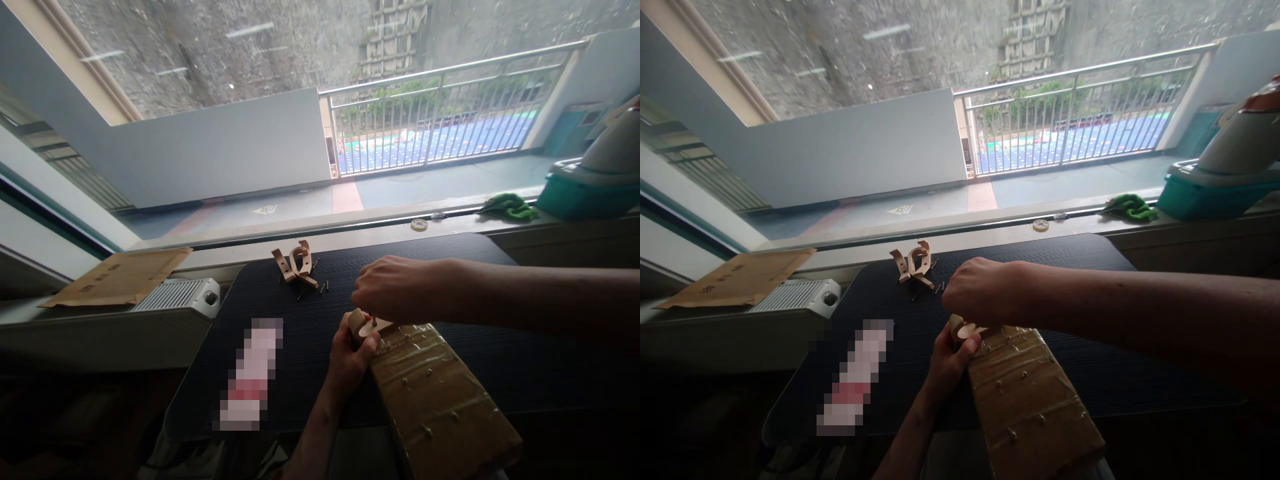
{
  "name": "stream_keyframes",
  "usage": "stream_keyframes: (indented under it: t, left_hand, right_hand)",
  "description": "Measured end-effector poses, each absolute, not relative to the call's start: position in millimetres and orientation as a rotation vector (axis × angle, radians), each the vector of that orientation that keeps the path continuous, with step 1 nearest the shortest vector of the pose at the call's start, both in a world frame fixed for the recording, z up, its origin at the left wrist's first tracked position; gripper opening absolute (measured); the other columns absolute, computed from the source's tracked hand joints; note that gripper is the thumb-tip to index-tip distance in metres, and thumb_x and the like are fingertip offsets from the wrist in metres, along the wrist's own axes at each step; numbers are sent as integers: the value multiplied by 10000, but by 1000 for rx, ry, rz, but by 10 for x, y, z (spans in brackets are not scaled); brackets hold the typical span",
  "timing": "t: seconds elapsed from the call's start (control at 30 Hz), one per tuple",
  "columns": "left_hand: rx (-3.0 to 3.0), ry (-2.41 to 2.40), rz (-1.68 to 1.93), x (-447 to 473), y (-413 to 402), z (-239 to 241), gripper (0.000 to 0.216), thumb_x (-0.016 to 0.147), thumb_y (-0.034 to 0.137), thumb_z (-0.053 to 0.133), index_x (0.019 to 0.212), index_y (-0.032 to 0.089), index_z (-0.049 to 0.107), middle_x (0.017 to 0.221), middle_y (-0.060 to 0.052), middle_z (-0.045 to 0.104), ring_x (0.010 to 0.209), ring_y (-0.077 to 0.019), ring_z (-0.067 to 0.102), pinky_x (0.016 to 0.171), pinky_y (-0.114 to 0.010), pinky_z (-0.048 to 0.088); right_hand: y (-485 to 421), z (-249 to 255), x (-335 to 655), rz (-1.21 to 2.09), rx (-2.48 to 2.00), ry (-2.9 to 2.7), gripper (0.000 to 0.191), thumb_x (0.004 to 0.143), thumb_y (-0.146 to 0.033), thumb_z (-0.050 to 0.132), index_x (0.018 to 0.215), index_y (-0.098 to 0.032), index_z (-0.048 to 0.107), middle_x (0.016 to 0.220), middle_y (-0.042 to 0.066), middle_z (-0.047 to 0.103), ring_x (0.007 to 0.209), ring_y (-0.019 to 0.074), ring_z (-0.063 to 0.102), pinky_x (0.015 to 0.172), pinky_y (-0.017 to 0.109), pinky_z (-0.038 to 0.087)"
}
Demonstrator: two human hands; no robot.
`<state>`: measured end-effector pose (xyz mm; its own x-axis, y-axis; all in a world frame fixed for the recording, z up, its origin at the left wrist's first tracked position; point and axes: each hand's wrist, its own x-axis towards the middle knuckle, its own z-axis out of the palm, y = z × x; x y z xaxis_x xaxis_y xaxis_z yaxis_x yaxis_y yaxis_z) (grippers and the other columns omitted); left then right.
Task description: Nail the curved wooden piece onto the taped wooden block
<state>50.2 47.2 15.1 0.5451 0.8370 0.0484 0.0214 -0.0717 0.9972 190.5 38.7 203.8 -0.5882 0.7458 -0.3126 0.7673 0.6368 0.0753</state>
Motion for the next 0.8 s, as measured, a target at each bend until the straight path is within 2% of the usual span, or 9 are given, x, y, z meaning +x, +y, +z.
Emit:
stream_keyframes:
  t: [0.13, 0.3, 0.47, 0.6, 0.7, 0.8]
  left_hand:
    - [1521, 776, 811, 508, 461, 174, 219, 788, 276, 593, 986, 195, 546, 861, 1, 583, 781, -131, 515, 734, -231, 420]
    - [1513, 791, 849, 524, 440, 214, 217, 766, 256, 600, 972, 204, 554, 833, 16, 566, 769, -126, 503, 729, -227, 417]
    - [1513, 765, 823, 508, 442, 211, 224, 780, 282, 594, 983, 194, 557, 849, 4, 579, 806, -140, 518, 763, -246, 422]
    - [1485, 762, 831, 507, 445, 200, 157, 765, 289, 614, 853, 180, 544, 754, 24, 532, 737, -121, 493, 734, -236, 425]
    - [1440, 773, 844, 525, 428, 225, 153, 742, 274, 625, 766, 174, 511, 711, 28, 520, 689, -114, 479, 695, -231, 423]
    - [1422, 793, 851, 539, 411, 266, 148, 732, 270, 627, 790, 172, 532, 720, 19, 539, 692, -120, 491, 696, -236, 426]
  right_hand:
    - [414, 2036, 1930, -167, 1334, 2476, 143, 798, -163, 521, 769, -116, 653, 670, 62, 614, 597, 140, 521, 511, 262, 283]
    - [392, 2064, 1945, -225, 1528, 2414, 161, 806, -204, 497, 795, -146, 647, 700, 51, 620, 621, 135, 526, 518, 256, 274]
    - [336, 2140, 1862, -83, 1358, 2441, 79, 759, -131, 561, 732, -136, 635, 679, 45, 608, 584, 133, 511, 491, 255, 259]
    - [294, 2173, 1802, -21, 1229, 2483, 123, 748, -62, 547, 718, -142, 636, 743, 54, 618, 653, 151, 532, 491, 261, 273]
    - [280, 2141, 1799, -8, 1188, 2506, 134, 777, -71, 536, 753, -147, 643, 789, 57, 621, 709, 163, 541, 523, 271, 305]
    - [285, 2082, 1835, -27, 1153, 2554, 120, 786, -73, 538, 755, -132, 637, 778, 55, 618, 708, 150, 538, 596, 280, 344]
